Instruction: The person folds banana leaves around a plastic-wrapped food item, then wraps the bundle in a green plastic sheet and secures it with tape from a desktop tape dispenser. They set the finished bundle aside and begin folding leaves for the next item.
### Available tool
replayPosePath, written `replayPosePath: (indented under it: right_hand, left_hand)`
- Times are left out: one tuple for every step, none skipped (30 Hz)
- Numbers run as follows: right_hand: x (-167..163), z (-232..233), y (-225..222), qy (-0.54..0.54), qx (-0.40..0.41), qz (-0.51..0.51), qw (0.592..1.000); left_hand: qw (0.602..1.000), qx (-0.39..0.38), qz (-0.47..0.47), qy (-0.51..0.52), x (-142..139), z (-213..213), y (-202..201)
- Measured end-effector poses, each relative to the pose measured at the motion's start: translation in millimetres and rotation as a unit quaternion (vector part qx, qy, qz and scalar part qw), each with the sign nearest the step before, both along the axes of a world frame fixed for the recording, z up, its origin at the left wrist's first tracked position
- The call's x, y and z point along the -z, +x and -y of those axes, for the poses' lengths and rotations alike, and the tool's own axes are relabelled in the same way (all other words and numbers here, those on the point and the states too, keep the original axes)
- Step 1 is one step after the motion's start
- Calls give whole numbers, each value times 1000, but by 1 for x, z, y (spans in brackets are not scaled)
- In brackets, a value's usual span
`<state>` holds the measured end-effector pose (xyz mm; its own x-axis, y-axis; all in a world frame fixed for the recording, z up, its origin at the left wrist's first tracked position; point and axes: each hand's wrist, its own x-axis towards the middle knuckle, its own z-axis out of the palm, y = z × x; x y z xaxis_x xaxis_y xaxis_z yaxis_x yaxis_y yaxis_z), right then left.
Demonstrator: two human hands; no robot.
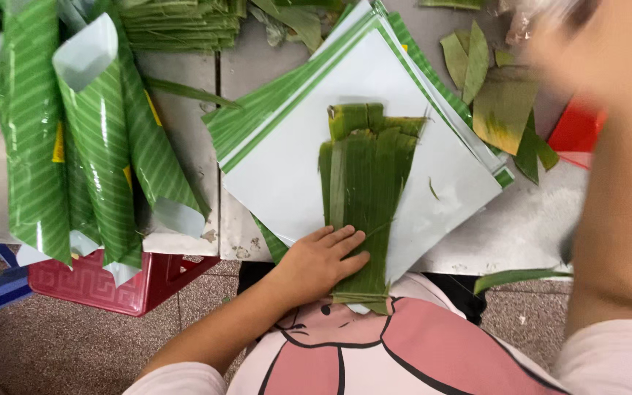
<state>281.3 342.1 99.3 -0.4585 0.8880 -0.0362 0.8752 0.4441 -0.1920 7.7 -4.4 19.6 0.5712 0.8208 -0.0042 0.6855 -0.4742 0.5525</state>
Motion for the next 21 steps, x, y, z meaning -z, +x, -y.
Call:
replayPosePath:
  right_hand:
    - [5,33,0,-76,-22,-107,991]
    - [15,72,-2,-163,-37,-197,966]
    - [26,118,-5,-280,-45,-326,902]
    - [41,148,-13,-366,-61,-256,893]
    - [55,178,-25,-431,-85,-300,847]
    - [63,200,-32,-411,-70,-177,892]
    - [69,215,-40,-356,-117,-175,910]
    - [72,228,-49,-301,-164,-173,923]
    - [71,235,-53,-262,-185,-194,927]
    - [68,236,-55,-219,-207,-212,930]
    - [63,233,-56,-174,-229,-231,929]
    - [58,229,-54,-186,-248,-242,920]
    - [54,225,-49,-198,-265,-250,910]
    - [53,220,-45,-209,-284,-257,900]
    - [53,216,-42,-227,-296,-274,886]
    - [56,212,-40,-247,-306,-293,872]
    - [59,211,-39,-267,-314,-308,857]
    - [62,211,-39,-273,-239,-296,883]
    - [65,213,-41,-279,-163,-284,903]
    - [66,216,-43,-283,-88,-270,916]
    - [67,220,-47,-209,-87,-240,944]
  left_hand:
    - [1000,-3,7,7,1,1,-1]
    - [1000,-7,13,17,3,2,-2]
    - [999,-11,18,28,5,3,-3]
    - [999,-6,20,36,8,4,-5]
    - [999,-1,21,44,10,5,-6]
    - [999,3,21,48,12,8,-8]
    - [997,15,25,70,14,10,-9]
    - [995,27,28,90,15,13,-9]
    - [992,40,32,113,15,16,-10]
    - [985,20,31,171,13,17,-9]
    - [973,-1,30,230,11,17,-8]
    - [957,-19,28,287,7,15,-7]
    - [974,-56,67,210,3,11,-6]
    - [981,-93,107,132,0,4,-5]
    - [980,-130,144,53,-3,-6,-5]
    - [973,-169,158,1,-5,-18,-5]
    - [961,-206,175,-52,-7,-30,-4]
    - [945,-243,191,-106,-7,-42,-3]
    - [933,-279,157,-164,-7,-53,-3]
    - [915,-312,122,-222,-6,-64,-3]
    - [893,-344,88,-278,-6,-71,-2]
